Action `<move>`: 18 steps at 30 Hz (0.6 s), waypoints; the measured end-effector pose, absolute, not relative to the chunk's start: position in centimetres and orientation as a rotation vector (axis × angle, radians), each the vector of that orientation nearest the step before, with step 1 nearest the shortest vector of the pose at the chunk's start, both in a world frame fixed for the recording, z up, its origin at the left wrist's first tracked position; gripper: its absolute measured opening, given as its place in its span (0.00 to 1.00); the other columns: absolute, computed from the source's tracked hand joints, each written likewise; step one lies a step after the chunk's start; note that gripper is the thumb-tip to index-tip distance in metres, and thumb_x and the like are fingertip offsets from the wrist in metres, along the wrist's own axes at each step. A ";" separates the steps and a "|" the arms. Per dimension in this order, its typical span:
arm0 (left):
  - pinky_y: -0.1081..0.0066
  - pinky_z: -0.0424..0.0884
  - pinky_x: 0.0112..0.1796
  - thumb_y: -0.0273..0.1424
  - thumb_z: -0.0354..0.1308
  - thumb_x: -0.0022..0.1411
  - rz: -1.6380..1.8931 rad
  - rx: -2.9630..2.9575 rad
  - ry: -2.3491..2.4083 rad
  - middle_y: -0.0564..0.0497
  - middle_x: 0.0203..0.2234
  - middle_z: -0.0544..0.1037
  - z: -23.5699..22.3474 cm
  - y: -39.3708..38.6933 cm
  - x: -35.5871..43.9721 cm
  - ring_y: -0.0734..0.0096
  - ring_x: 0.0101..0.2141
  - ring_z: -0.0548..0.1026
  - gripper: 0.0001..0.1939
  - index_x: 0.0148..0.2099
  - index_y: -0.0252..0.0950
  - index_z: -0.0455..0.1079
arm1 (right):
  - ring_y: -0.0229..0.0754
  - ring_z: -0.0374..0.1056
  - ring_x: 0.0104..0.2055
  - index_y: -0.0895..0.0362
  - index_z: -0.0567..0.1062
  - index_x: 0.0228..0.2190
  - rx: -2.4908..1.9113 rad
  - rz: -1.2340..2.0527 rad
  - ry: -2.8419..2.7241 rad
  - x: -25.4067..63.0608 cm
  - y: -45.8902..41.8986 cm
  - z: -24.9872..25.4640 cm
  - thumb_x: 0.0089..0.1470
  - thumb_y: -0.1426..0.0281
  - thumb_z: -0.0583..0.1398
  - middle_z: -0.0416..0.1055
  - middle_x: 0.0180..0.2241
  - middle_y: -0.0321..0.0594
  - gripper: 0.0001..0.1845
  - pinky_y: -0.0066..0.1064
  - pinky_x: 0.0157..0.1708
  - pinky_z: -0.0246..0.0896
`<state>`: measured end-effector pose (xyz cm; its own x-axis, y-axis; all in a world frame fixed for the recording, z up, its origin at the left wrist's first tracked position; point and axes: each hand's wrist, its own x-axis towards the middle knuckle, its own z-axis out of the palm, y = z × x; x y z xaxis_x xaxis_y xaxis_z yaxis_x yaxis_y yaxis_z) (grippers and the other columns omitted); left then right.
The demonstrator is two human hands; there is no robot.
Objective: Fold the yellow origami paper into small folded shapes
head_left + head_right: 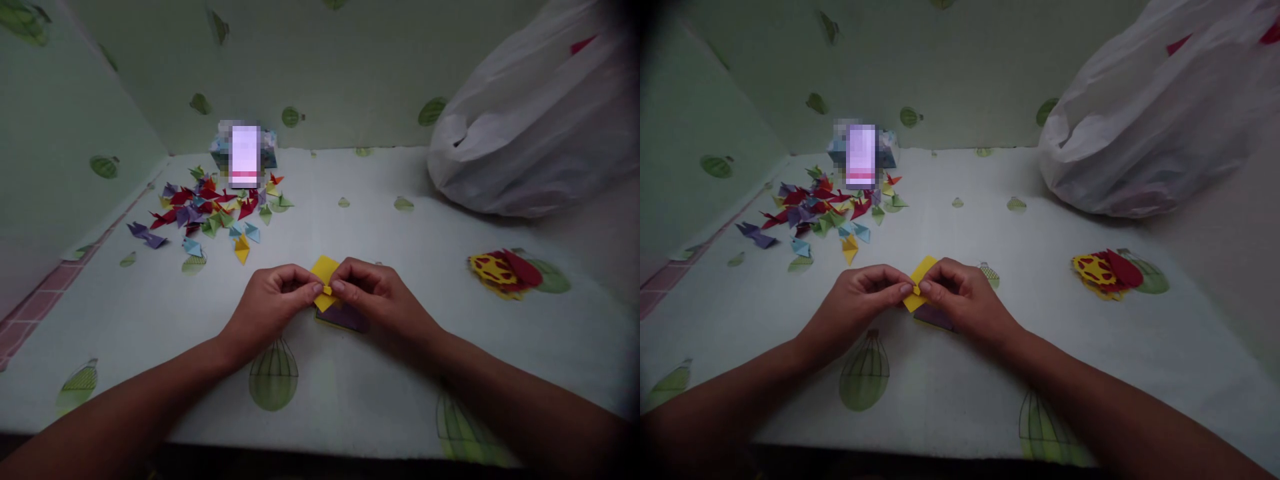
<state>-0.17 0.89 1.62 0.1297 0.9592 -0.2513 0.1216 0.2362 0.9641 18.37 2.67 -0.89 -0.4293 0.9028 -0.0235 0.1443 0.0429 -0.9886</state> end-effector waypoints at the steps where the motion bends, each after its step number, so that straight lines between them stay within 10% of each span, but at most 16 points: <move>1: 0.77 0.68 0.31 0.29 0.65 0.54 0.868 1.186 1.296 0.54 0.24 0.78 1.7 0.8 -0.1 0.76 0.27 0.72 0.04 0.31 0.33 0.77 | 0.35 0.60 0.28 0.58 0.72 0.27 -1.065 1.439 -1.664 18.4 2.7 -0.9 0.57 0.65 0.60 0.67 0.26 0.34 0.10 0.28 0.28 0.54; 18: 0.74 0.69 0.32 0.33 0.64 0.55 0.795 1.231 1.370 0.51 0.26 0.79 1.7 0.9 -0.1 0.72 0.29 0.74 0.07 0.32 0.33 0.77 | 0.35 0.62 0.28 0.57 0.71 0.27 -1.052 1.242 -1.825 18.3 2.6 -0.9 0.58 0.68 0.60 0.69 0.26 0.34 0.08 0.27 0.27 0.55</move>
<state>-0.15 0.89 1.74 0.1131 0.9551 -0.2737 0.2364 0.2417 0.9411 18.25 2.64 -0.87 -0.4404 0.8931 0.0922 0.2420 0.2170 -0.9457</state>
